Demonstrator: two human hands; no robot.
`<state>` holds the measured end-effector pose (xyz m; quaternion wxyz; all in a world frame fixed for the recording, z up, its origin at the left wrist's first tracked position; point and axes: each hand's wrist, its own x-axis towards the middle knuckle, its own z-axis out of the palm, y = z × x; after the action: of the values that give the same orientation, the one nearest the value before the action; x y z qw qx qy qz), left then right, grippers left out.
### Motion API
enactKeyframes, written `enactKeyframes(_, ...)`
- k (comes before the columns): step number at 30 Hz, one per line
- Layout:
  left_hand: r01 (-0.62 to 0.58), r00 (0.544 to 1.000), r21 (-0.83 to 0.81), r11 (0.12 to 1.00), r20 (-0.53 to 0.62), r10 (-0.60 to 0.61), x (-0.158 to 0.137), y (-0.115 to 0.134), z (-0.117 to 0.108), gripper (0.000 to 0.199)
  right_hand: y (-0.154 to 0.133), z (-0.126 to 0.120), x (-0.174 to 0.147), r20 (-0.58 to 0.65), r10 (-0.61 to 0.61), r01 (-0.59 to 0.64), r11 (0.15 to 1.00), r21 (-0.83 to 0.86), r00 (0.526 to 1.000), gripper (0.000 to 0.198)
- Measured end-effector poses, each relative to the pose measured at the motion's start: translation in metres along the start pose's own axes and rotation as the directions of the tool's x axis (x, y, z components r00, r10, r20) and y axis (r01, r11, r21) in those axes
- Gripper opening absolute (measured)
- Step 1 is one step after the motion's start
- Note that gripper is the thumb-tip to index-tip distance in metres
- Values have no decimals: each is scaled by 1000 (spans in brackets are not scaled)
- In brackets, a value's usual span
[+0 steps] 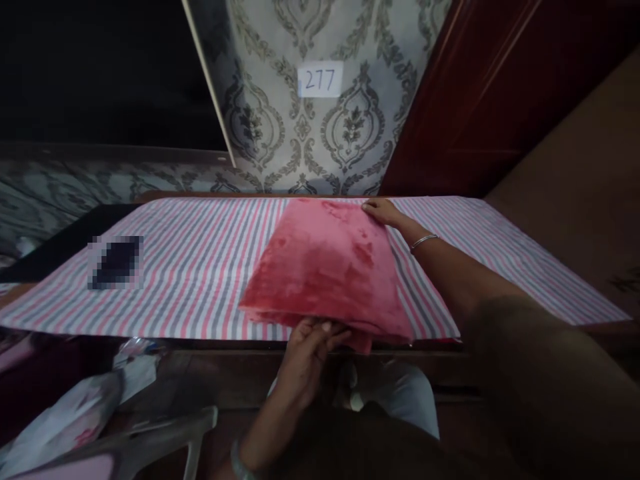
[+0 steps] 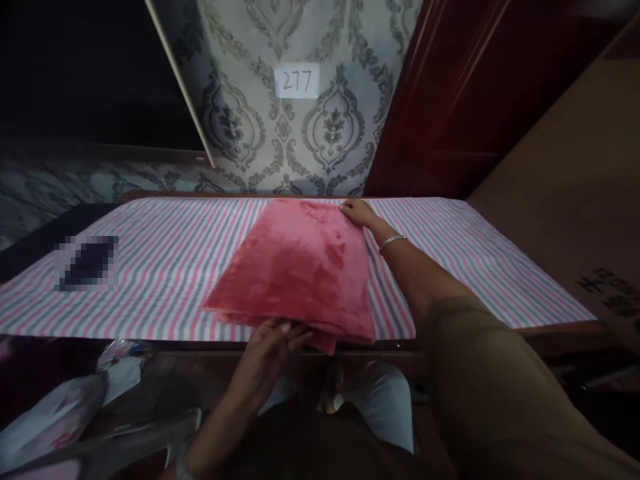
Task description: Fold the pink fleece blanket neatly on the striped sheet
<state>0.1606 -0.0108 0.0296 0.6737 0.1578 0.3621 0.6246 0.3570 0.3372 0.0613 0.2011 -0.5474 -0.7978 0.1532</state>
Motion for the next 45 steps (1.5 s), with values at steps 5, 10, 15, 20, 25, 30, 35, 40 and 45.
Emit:
enactKeyframes(5,124,984,202,972,102,-147,4,-28,33,26,10,8,-19,-65,79,-67,983,170,995,32)
enactKeyframes(10,56,990,421,905,96,-106,17,-54,54,33,18,20,-18,-96,141,-121,975,186,985,30)
enactKeyframes(15,0,1000,502,865,-9,6,28,-76,54,22,23,25,-9,-151,133,-101,974,201,980,22)
enactKeyframes(20,11,997,516,856,61,-49,21,-68,48,23,26,31,7,-227,113,-62,974,220,967,24)
enactKeyframes(25,12,986,577,816,129,-106,17,-63,40,36,28,43,26,-263,121,-45,960,277,957,24)
enactKeyframes(30,8,997,601,799,53,-50,17,-73,40,34,34,48,24,-237,123,-35,938,345,964,24)
enactKeyframes(35,7,1000,602,798,0,-8,13,-78,46,23,43,45,9,-211,146,-56,922,382,967,27)
enactKeyframes(40,-14,1000,573,820,19,5,12,-82,48,19,38,46,14,-250,224,-125,925,358,942,27)
enactKeyframes(45,77,993,503,861,38,-111,13,-80,51,30,28,42,13,-233,243,-159,931,327,942,24)
